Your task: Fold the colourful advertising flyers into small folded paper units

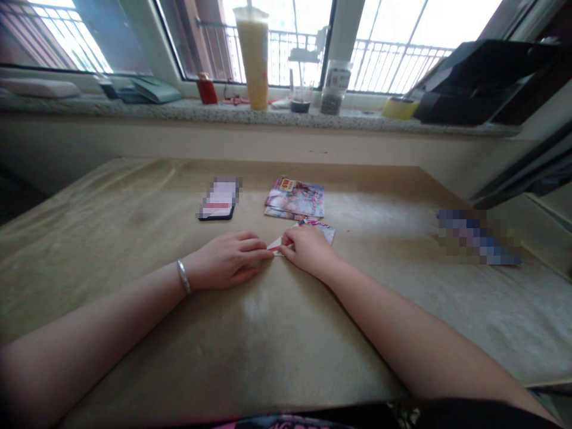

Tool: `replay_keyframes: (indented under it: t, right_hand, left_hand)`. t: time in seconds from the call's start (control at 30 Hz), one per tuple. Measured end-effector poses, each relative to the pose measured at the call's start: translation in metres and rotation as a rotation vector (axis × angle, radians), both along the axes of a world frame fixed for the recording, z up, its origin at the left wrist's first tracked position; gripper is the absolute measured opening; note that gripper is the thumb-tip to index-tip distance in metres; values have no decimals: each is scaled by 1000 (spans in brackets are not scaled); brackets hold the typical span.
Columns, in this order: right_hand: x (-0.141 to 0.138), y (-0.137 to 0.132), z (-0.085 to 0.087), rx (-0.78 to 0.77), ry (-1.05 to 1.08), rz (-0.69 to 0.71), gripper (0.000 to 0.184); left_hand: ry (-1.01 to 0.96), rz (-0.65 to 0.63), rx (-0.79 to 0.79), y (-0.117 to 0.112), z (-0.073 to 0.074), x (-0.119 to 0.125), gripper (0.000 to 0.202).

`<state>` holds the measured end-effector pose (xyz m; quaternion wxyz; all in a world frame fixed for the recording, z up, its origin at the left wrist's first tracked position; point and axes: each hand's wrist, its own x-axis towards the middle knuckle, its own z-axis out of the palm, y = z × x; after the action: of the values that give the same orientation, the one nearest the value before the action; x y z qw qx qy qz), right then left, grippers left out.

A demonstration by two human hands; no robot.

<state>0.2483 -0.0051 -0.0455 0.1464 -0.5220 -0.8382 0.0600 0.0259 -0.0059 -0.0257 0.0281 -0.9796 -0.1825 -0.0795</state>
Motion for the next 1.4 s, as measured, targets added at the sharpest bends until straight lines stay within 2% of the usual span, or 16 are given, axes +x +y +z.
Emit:
replay_keyframes:
  t: [0.23, 0.5, 0.97, 1.2, 1.4]
  right_hand:
    - [1, 0, -3, 6, 23, 3, 15]
    - [1, -1, -1, 7, 36, 10, 15]
    - [2, 0, -1, 7, 45, 23, 14]
    - [3, -1, -2, 6, 54, 28, 13]
    - [3, -1, -1, -5, 65, 21, 13]
  left_hand:
    - [5, 6, -25, 1, 3, 0, 33]
    - [-26, 16, -65, 0, 7, -3, 36]
    - [84, 23, -55, -3, 25, -10, 36]
    - [79, 40, -99, -1, 23, -13, 35]
    - [-27, 58, -187, 5, 17, -19, 35]
